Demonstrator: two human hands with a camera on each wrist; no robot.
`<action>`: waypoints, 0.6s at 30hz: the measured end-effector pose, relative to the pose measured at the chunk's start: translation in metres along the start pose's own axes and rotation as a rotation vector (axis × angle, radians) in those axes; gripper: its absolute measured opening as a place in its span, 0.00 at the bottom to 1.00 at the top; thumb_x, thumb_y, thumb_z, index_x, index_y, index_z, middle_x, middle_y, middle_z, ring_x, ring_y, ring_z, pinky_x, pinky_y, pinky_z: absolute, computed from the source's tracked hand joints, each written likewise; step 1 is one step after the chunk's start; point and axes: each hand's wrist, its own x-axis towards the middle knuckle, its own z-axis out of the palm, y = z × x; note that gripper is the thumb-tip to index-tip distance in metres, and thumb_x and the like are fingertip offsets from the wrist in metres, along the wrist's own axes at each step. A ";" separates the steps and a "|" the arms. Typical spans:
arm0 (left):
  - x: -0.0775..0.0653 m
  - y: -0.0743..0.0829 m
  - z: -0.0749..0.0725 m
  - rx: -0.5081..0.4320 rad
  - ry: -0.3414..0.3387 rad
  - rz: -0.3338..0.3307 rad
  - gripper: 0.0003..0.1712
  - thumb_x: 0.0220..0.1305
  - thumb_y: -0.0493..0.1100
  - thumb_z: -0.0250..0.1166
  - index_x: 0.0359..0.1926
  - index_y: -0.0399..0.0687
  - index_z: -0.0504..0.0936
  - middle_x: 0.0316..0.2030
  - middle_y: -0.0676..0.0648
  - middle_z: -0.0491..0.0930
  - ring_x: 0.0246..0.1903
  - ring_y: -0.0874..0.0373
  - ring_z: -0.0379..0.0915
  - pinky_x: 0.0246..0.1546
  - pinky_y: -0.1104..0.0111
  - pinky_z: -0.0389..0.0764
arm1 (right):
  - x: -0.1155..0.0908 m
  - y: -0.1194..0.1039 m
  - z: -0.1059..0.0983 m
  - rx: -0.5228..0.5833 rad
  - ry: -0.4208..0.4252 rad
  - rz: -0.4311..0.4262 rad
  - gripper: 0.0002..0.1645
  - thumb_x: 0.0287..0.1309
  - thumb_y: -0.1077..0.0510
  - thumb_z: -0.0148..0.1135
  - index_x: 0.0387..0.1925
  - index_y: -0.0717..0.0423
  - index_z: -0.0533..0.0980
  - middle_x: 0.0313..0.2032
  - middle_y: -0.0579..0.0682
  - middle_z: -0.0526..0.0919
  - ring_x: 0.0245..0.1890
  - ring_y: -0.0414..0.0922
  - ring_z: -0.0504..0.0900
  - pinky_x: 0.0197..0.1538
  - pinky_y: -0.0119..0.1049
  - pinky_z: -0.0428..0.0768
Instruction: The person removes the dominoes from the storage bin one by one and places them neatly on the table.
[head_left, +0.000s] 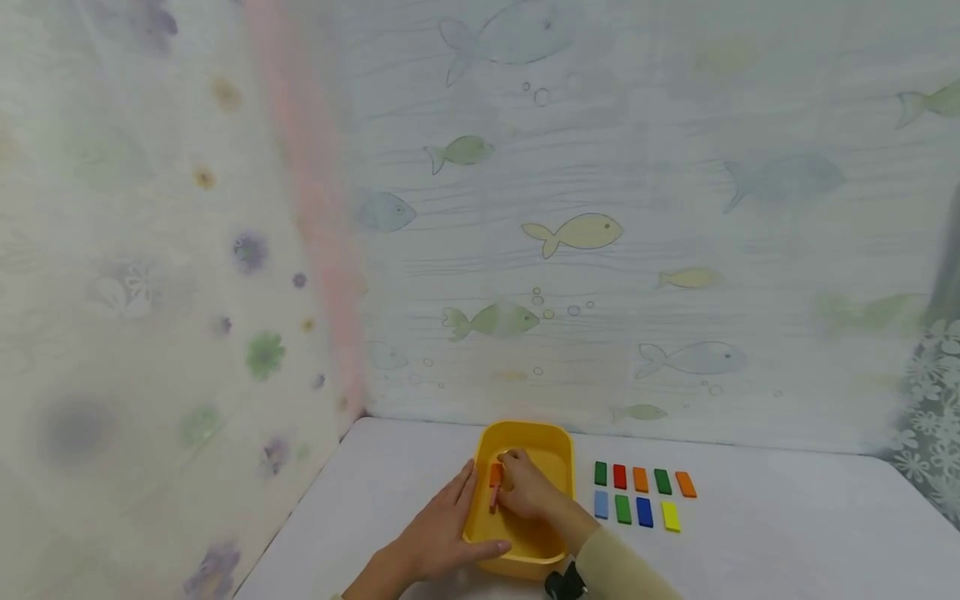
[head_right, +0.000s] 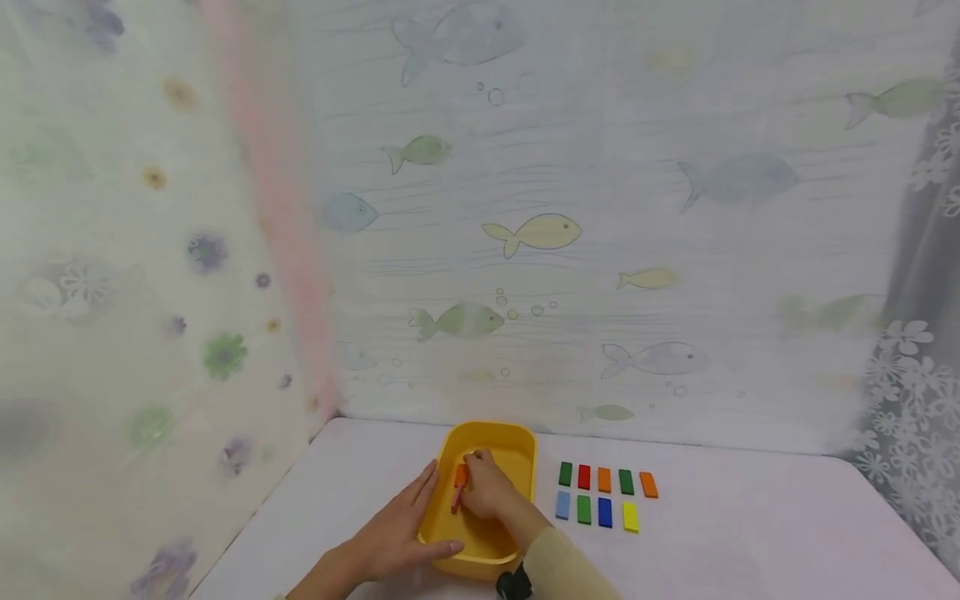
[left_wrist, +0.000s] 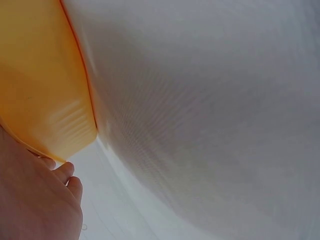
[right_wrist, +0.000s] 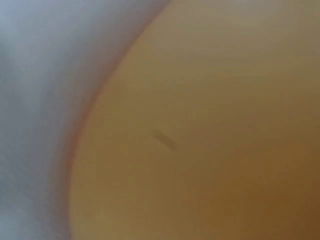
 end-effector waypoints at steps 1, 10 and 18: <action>0.000 0.000 0.000 0.000 0.000 0.001 0.65 0.60 0.79 0.59 0.82 0.42 0.47 0.82 0.44 0.44 0.76 0.44 0.54 0.71 0.43 0.63 | 0.000 0.000 -0.001 -0.009 -0.005 -0.003 0.35 0.60 0.63 0.71 0.66 0.70 0.69 0.67 0.68 0.68 0.64 0.63 0.74 0.69 0.61 0.69; -0.001 0.000 0.000 -0.014 0.009 0.013 0.65 0.60 0.78 0.60 0.82 0.41 0.47 0.81 0.42 0.45 0.76 0.43 0.53 0.72 0.43 0.62 | 0.001 -0.001 0.000 -0.050 0.007 -0.010 0.25 0.61 0.59 0.73 0.56 0.64 0.77 0.52 0.55 0.77 0.52 0.53 0.78 0.67 0.57 0.73; -0.002 0.000 -0.001 -0.006 0.000 0.003 0.65 0.60 0.78 0.59 0.82 0.41 0.46 0.82 0.43 0.44 0.77 0.43 0.52 0.72 0.43 0.61 | -0.001 -0.002 0.002 -0.084 0.038 0.008 0.16 0.59 0.59 0.75 0.43 0.59 0.77 0.39 0.48 0.74 0.39 0.46 0.74 0.58 0.48 0.81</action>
